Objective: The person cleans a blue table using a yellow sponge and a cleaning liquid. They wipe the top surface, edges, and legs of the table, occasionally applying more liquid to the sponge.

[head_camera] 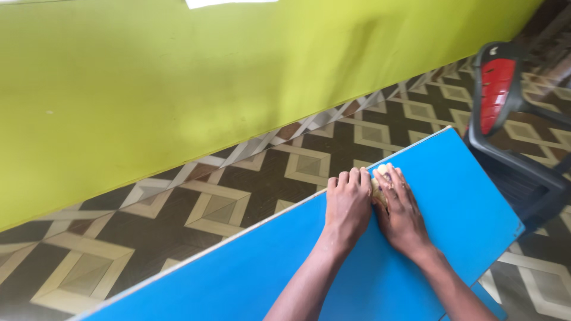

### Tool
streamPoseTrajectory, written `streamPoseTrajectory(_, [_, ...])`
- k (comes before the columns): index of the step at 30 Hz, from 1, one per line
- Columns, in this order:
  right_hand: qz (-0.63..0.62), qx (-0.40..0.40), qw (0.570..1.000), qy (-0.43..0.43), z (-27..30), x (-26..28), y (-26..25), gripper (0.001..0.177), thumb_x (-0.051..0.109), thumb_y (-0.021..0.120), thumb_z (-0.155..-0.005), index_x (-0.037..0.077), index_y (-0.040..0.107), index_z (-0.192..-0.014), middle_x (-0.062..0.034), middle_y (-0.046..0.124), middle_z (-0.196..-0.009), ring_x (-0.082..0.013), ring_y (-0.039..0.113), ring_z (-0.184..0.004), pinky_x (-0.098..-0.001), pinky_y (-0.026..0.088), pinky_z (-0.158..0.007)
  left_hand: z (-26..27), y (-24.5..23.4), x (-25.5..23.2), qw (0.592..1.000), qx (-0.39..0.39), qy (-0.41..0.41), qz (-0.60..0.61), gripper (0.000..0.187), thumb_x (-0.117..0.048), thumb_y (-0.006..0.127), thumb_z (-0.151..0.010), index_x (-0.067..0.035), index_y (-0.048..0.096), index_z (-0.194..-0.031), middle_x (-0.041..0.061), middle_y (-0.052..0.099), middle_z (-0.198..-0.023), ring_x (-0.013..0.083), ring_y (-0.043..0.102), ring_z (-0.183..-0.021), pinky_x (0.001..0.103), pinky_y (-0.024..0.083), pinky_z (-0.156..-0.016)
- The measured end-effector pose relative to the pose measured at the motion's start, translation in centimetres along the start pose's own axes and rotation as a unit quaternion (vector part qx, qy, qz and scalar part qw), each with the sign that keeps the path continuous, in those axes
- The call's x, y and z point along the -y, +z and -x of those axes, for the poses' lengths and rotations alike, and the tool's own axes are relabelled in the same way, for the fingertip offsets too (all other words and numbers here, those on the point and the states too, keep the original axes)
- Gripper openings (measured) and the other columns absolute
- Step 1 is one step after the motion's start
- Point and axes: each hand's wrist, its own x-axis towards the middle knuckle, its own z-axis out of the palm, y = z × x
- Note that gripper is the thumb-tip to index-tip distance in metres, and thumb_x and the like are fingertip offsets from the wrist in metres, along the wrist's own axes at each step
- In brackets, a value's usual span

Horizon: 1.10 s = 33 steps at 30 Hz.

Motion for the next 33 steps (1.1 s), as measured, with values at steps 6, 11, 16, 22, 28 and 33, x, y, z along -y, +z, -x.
streamPoseTrajectory(6, [-0.019, -0.016, 1.0, 0.001, -3.5, -0.2, 3.3, 0.053, 0.027, 0.06, -0.1, 0.013, 0.05, -0.151, -0.0236, 0.041, -0.16, -0.0445, 0.036, -0.149, -0.0534, 0.031, -0.121, -2.5, 1.1, 4.0, 0.998, -0.014, -0.063, -0.027, 0.029, -0.014, 0.064, -0.084, 0.0, 0.066, -0.11, 0.016, 0.069, -0.101, 0.0332, 0.066, -0.095, 0.047, 0.049, -0.084])
streamPoseTrajectory(11, [-0.02, -0.01, 1.0, 0.009, -7.1, -0.5, 6.5, 0.053, 0.034, 0.06, -0.102, 0.014, 0.054, -0.15, -0.0227, 0.042, -0.16, -0.0428, 0.037, -0.149, -0.0535, 0.03, -0.121, -4.7, 2.3, 8.3, 0.995, -0.037, -0.08, -0.051, 0.017, -0.018, 0.062, -0.087, -0.004, 0.065, -0.095, 0.016, 0.069, -0.093, 0.0346, 0.067, -0.09, 0.048, 0.049, -0.082])
streamPoseTrajectory(16, [-0.024, 0.005, 1.0, 0.007, -10.3, -0.9, 9.6, 0.053, 0.038, 0.06, -0.103, 0.014, 0.054, -0.151, -0.0221, 0.042, -0.16, -0.043, 0.037, -0.149, -0.0549, 0.029, -0.12, -6.6, 3.8, 12.6, 0.995, -0.027, -0.086, -0.05, 0.018, -0.022, 0.062, -0.089, -0.004, 0.065, -0.093, 0.017, 0.069, -0.092, 0.037, 0.067, -0.089, 0.05, 0.049, -0.079])
streamPoseTrajectory(22, [-0.045, 0.034, 0.998, 0.027, -13.7, -0.5, 13.4, 0.055, 0.039, 0.061, -0.103, 0.017, 0.053, -0.152, -0.0206, 0.039, -0.163, -0.0423, 0.035, -0.15, -0.056, 0.028, -0.121, -8.3, 5.5, 18.1, 0.993, -0.015, -0.094, -0.067, 0.018, -0.021, 0.059, -0.093, -0.004, 0.066, -0.092, 0.018, 0.07, -0.091, 0.039, 0.068, -0.088, 0.053, 0.05, -0.081])
streamPoseTrajectory(28, [-0.042, 0.06, 0.997, 0.036, -15.5, -0.8, 15.1, 0.055, 0.039, 0.059, -0.104, 0.018, 0.051, -0.154, -0.0209, 0.036, -0.163, -0.0413, 0.031, -0.151, -0.0572, 0.025, -0.121, -9.4, 6.2, 20.2, 0.993, 0.007, -0.105, -0.056, 0.021, -0.022, 0.057, -0.094, -0.003, 0.066, -0.092, 0.018, 0.072, -0.091, 0.0378, 0.069, -0.089, 0.054, 0.05, -0.081])
streamPoseTrajectory(33, [-0.037, 0.085, 0.995, 0.046, -17.4, -0.8, 16.8, 0.054, 0.041, 0.057, -0.105, 0.018, 0.05, -0.154, -0.0206, 0.034, -0.164, -0.0402, 0.029, -0.152, -0.0586, 0.022, -0.122, -10.4, 6.8, 22.4, 0.991, 0.024, -0.117, -0.059, 0.022, -0.022, 0.056, -0.095, -0.003, 0.068, -0.093, 0.018, 0.072, -0.091, 0.037, 0.07, -0.089, 0.053, 0.051, -0.082])
